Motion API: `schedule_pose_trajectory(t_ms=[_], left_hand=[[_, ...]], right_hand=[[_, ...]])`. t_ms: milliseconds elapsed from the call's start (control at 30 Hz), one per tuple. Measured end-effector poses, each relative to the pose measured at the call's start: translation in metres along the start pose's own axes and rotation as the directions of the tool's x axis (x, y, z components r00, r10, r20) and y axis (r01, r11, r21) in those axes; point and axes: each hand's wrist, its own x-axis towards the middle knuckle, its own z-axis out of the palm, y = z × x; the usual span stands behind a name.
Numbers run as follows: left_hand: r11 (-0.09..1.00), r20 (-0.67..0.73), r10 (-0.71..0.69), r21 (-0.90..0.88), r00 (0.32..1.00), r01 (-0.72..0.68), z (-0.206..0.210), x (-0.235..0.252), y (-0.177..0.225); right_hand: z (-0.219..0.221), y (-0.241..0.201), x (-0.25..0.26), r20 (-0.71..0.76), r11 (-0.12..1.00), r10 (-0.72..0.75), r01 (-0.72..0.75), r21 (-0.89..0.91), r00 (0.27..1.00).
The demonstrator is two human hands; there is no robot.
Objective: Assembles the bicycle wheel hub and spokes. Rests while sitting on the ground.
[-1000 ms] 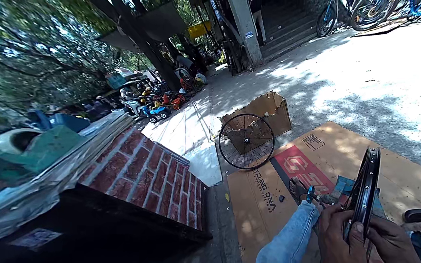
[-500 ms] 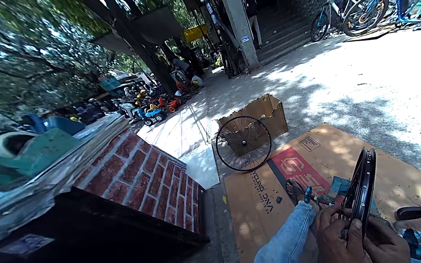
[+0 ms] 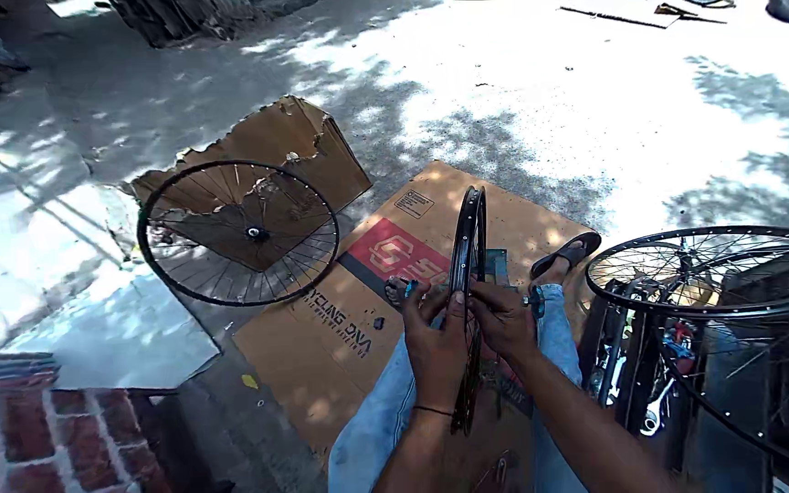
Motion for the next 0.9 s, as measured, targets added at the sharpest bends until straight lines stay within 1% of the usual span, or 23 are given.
schedule_pose_trajectory(t_ms=[67,133,167,233,300,333,367,400,433,500,567,600,633,700,733,767,800,833,867,900], left_hand=[[0.997,0.064,0.069,0.028,0.996,-0.071,-0.001,0.002,-0.003],[0.986,0.099,0.140,0.076,0.985,-0.148,-0.005,0.002,-0.007],[0.983,0.115,0.142,0.098,0.983,-0.154,-0.008,0.001,-0.007],[0.982,0.169,0.103,0.138,0.980,-0.127,-0.017,0.001,0.002],[0.969,0.258,0.028,0.231,0.966,-0.090,-0.029,0.007,0.018],[0.946,0.284,0.006,0.309,0.959,-0.097,-0.033,0.010,0.026],[0.908,0.290,0.005,0.400,0.957,-0.126,-0.033,0.012,0.032],[0.859,0.282,0.024,0.486,0.959,-0.164,-0.033,0.012,0.037],[0.797,0.275,0.070,0.563,0.959,-0.219,-0.034,0.011,0.037],[0.688,0.288,0.169,0.650,0.943,-0.322,-0.038,-0.001,0.029],[0.632,0.277,0.258,0.676,0.926,-0.378,-0.047,-0.024,0.014],[0.616,0.275,0.264,0.690,0.925,-0.381,-0.054,-0.038,0.007],[0.600,0.290,0.235,0.708,0.928,-0.373,-0.062,-0.054,-0.002],[0.551,0.362,0.075,0.762,0.929,-0.341,-0.080,-0.087,-0.026],[0.511,0.405,-0.074,0.800,0.912,-0.314,-0.089,-0.101,-0.039],[0.471,0.429,-0.254,0.838,0.867,-0.276,-0.097,-0.112,-0.051],[0.445,0.423,-0.392,0.864,0.817,-0.235,-0.104,-0.121,-0.062],[0.425,0.393,-0.446,0.884,0.804,-0.196,-0.109,-0.128,-0.071],[0.443,0.368,-0.422,0.881,0.828,-0.166,-0.111,-0.134,-0.077],[0.492,0.359,-0.371,0.858,0.856,-0.146,-0.111,-0.137,-0.080]], right_hand=[[0.001,-0.004,0.000,-0.062,0.996,-0.058,0.054,-0.066,0.996],[0.001,-0.010,0.000,-0.047,0.986,-0.103,0.096,-0.139,0.994],[0.000,-0.014,0.000,-0.029,0.981,-0.098,0.092,-0.169,0.995],[-0.006,-0.023,-0.007,-0.023,0.988,-0.006,0.003,-0.152,1.000],[-0.010,-0.031,-0.025,-0.103,0.979,0.192,-0.198,-0.054,0.976],[-0.014,-0.035,-0.038,-0.147,0.948,0.316,-0.317,0.015,0.937],[-0.018,-0.037,-0.050,-0.196,0.894,0.448,-0.431,0.125,0.873],[-0.022,-0.037,-0.062,-0.229,0.817,0.570,-0.514,0.261,0.789],[-0.027,-0.036,-0.074,-0.251,0.739,0.661,-0.554,0.384,0.708],[-0.037,-0.030,-0.100,-0.273,0.613,0.776,-0.578,0.539,0.569],[-0.046,-0.026,-0.125,-0.295,0.537,0.840,-0.621,0.571,0.455],[-0.050,-0.025,-0.137,-0.300,0.504,0.863,-0.641,0.580,0.407],[-0.055,-0.026,-0.146,-0.298,0.469,0.883,-0.651,0.596,0.363],[-0.064,-0.028,-0.160,-0.294,0.416,0.909,-0.651,0.634,0.295],[-0.068,-0.029,-0.164,-0.296,0.398,0.917,-0.656,0.641,0.267],[-0.073,-0.029,-0.167,-0.293,0.384,0.923,-0.669,0.636,0.250],[-0.076,-0.029,-0.169,-0.297,0.375,0.925,-0.685,0.625,0.236],[-0.080,-0.028,-0.170,-0.307,0.368,0.926,-0.697,0.616,0.218],[-0.082,-0.026,-0.171,-0.317,0.369,0.924,-0.708,0.602,0.212],[-0.085,-0.025,-0.171,-0.331,0.378,0.919,-0.718,0.585,0.215]])
